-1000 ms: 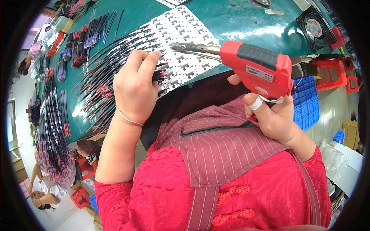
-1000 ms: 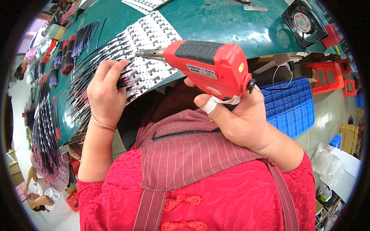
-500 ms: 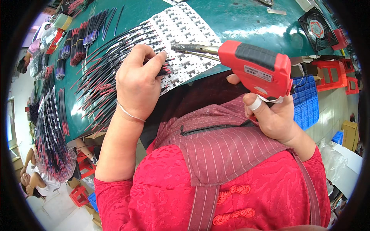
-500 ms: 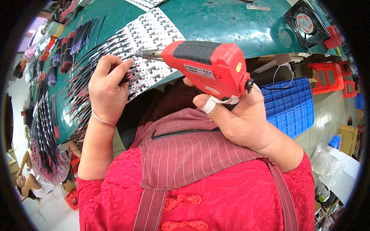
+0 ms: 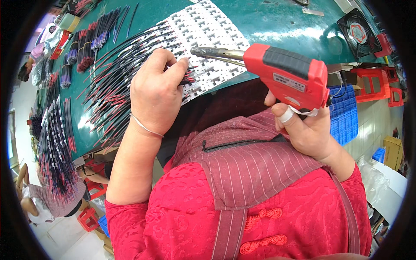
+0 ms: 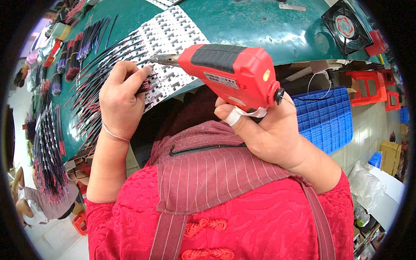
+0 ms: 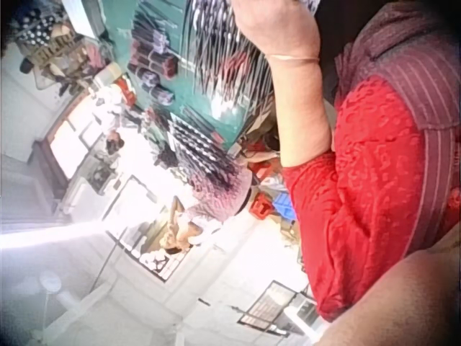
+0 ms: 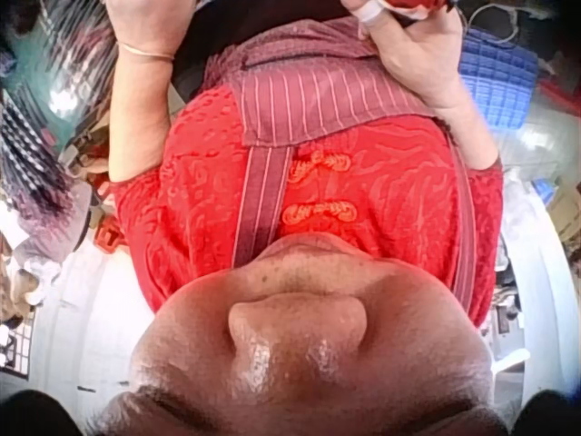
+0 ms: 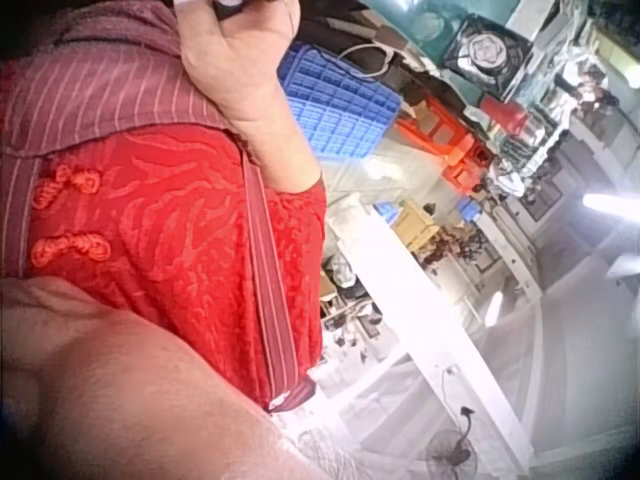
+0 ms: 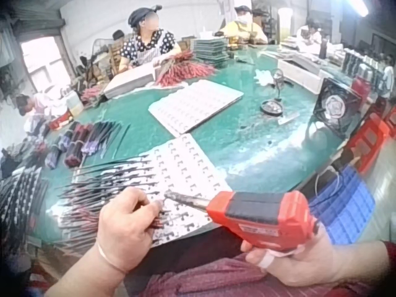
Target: The person picks up bundles of wires and touches the tip of a soldering gun to the end of each wire one at a time.
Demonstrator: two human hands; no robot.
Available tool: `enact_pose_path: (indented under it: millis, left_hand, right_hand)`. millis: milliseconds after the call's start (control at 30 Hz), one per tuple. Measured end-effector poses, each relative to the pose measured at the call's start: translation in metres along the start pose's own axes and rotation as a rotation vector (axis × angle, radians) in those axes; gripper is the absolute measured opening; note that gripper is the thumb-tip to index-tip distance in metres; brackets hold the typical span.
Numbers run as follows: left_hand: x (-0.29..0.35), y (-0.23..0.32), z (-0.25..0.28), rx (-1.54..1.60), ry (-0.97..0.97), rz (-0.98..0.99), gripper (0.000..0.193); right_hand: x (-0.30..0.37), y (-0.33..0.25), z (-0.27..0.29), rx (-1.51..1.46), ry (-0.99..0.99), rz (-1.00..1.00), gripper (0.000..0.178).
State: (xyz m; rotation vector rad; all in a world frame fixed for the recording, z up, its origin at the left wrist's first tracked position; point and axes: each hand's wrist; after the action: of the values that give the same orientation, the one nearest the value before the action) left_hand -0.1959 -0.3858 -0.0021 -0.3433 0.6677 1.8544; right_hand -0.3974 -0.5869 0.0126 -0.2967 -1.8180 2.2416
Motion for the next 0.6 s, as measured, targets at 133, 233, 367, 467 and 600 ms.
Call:
enact_pose_path:
  millis: [133, 233, 367, 467, 600]
  left_hand:
    - [0.0013, -0.0008, 0.0, -0.006, -0.011, 0.004, 0.028]
    - [0.0021, -0.0015, -0.0001, -0.019, -0.015, -0.004, 0.028]
    - [0.0019, -0.0023, -0.0007, -0.032, -0.014, -0.023, 0.027]
    - [0.0019, -0.0022, -0.0009, -0.031, -0.014, -0.021, 0.027]
    - [0.0017, -0.0016, -0.0002, -0.034, -0.026, -0.012, 0.027]
  right_hand:
    - [-0.0023, 0.0015, -0.0023, -0.009, -0.009, 0.041, 0.025]
    - [-0.0039, 0.0033, -0.0039, -0.041, -0.009, 0.065, 0.029]
    - [-0.0065, 0.0059, -0.004, -0.077, -0.051, 0.109, 0.036]
    - [-0.0061, 0.0074, -0.0048, -0.053, -0.035, 0.117, 0.033]
    - [-0.0042, 0.0073, -0.0036, -0.008, -0.015, 0.058, 0.026]
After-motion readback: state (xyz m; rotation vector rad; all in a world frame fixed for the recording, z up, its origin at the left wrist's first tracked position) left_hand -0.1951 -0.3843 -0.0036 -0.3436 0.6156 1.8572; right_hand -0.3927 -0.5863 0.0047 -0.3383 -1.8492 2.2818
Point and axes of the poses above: each hand's wrist, its own x-axis away from the middle knuckle, its own z-axis out of the back of the hand, y = z × x, and after that the axes turned 11 degrees about x, right-handed
